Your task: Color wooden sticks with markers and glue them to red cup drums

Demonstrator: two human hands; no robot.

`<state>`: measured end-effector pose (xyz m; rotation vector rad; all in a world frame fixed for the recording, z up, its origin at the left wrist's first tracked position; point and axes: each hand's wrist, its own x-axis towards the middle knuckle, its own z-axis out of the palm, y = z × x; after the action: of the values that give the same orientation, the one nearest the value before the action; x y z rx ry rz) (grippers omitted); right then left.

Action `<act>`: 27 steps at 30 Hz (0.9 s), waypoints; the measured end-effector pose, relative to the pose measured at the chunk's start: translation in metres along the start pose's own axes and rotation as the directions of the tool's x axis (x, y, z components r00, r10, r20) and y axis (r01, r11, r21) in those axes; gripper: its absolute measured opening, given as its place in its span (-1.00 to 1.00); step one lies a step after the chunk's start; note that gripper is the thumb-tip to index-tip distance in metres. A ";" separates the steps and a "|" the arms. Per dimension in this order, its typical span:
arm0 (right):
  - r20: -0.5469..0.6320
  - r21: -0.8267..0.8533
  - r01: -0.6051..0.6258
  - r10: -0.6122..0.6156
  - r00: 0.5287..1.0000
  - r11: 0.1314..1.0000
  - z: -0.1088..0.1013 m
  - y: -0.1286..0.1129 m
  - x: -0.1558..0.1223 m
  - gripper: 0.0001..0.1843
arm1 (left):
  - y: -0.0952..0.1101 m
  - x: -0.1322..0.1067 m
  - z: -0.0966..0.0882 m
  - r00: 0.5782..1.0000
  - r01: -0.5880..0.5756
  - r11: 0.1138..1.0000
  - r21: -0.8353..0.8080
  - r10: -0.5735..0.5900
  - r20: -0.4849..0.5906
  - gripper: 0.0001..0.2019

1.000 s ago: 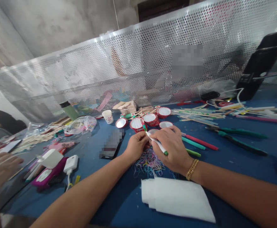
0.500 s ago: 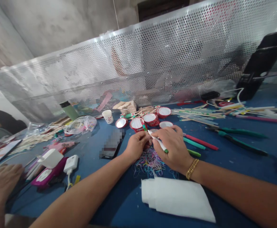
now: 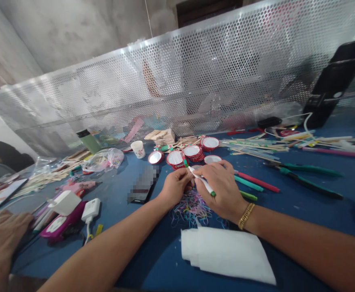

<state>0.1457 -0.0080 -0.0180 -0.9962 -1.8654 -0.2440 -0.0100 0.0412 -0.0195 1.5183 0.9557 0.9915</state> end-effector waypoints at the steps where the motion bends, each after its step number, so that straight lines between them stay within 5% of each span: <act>1: -0.009 -0.005 -0.011 0.011 1.000 1.000 0.000 0.000 0.000 -0.86 | 0.000 0.000 0.000 1.000 0.003 1.000 -0.007 -0.003 0.001 -0.59; 27: -0.027 0.026 -0.004 0.004 1.000 1.000 0.000 0.001 0.002 -0.87 | -0.001 0.000 -0.002 1.000 -0.001 1.000 -0.010 0.001 0.008 -0.60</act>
<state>0.1461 -0.0064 -0.0170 -0.9742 -1.8371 -0.2292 -0.0121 0.0418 -0.0207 1.5134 0.9427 0.9885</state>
